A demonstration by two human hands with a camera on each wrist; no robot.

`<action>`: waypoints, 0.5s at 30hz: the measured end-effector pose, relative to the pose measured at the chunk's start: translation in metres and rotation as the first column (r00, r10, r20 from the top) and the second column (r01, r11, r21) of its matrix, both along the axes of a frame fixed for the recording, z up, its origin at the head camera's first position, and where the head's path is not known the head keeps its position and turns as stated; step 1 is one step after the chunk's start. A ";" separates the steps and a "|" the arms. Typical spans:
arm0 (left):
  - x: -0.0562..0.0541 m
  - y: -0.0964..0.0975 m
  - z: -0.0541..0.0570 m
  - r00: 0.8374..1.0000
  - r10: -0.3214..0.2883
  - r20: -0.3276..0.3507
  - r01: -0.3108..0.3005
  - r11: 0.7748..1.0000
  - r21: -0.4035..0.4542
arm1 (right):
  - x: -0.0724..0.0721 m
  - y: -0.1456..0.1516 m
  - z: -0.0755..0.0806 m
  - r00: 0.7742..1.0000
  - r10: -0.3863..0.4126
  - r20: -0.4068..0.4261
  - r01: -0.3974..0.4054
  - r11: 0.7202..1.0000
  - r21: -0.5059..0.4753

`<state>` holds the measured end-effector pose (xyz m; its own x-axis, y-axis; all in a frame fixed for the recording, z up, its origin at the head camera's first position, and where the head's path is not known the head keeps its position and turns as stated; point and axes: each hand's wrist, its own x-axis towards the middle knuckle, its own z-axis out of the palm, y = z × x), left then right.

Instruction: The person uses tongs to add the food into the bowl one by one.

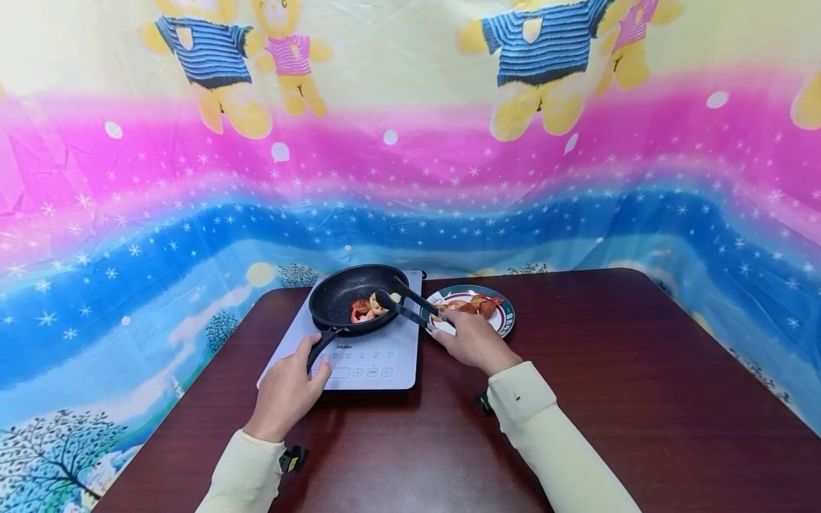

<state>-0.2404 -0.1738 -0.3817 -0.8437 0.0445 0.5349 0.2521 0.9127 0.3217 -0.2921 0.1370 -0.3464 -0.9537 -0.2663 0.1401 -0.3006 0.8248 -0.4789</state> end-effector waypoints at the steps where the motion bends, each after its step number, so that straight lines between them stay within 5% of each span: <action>1: 0.000 0.000 0.000 1.000 0.000 0.001 0.000 1.000 0.000 | 0.000 0.001 0.000 1.000 0.004 0.002 -0.004 1.000 0.000; 15: 0.001 0.000 0.000 1.000 0.004 0.020 -0.004 1.000 0.004 | -0.002 0.019 0.010 0.990 0.024 0.135 -0.022 1.000 -0.014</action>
<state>-0.2398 -0.1735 -0.3812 -0.8544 0.0392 0.5181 0.2422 0.9123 0.3303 -0.2942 0.1559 -0.3360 -0.9577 -0.2874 0.0133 -0.2510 0.8123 -0.5265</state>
